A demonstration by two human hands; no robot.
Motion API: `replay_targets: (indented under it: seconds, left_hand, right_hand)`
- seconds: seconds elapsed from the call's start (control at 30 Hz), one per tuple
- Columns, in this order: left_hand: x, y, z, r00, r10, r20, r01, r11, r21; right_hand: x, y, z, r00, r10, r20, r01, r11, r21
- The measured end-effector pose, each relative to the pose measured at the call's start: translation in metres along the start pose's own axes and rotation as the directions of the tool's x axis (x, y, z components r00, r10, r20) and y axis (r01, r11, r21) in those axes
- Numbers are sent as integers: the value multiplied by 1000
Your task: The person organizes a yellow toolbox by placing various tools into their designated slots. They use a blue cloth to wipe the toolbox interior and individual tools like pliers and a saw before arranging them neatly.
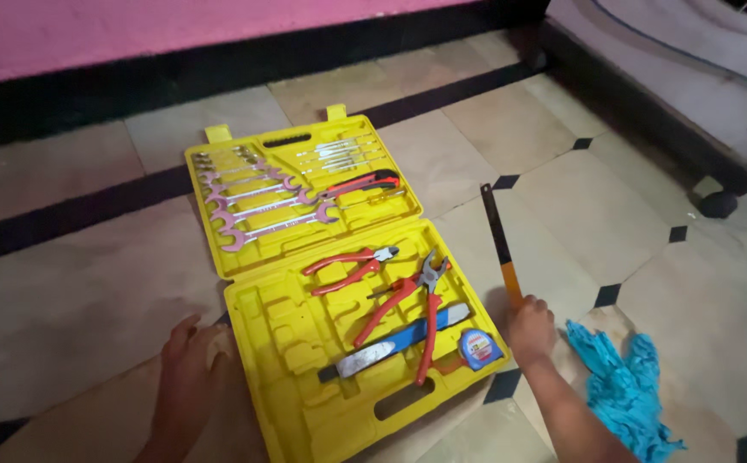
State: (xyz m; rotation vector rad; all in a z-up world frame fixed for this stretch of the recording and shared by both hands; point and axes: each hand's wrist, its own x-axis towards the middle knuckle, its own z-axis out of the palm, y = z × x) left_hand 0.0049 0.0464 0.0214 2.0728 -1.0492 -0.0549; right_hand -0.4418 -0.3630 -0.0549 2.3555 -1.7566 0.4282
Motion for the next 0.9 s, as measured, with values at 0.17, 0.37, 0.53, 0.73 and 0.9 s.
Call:
replay_targets:
  seconds: [0.17, 0.37, 0.53, 0.73, 0.9]
  left_hand:
    - [6, -7, 5, 1000, 1, -9, 0, 1000, 18]
    - [-4, -30, 2, 1000, 16, -19, -16, 1000, -3]
    - [4, -45, 7, 999, 31, -42, -31, 999, -15]
    - [3, -19, 11, 995, 88, -49, -94, 987, -127]
    - [11, 20, 18, 966, -187, 180, 240, 910, -338]
  right_hand:
    - [-6, -5, -37, 998, 52, -26, -36, 911, 411]
    - [1, -6, -118, 980, 199, 0, -169, 829, 533]
    - [-29, 3, -125, 999, 10, -52, 12, 917, 399]
    - [-61, -16, -140, 995, 0, -99, 32, 944, 329]
    - [-90, -102, -177, 997, 71, -21, -27, 617, 787]
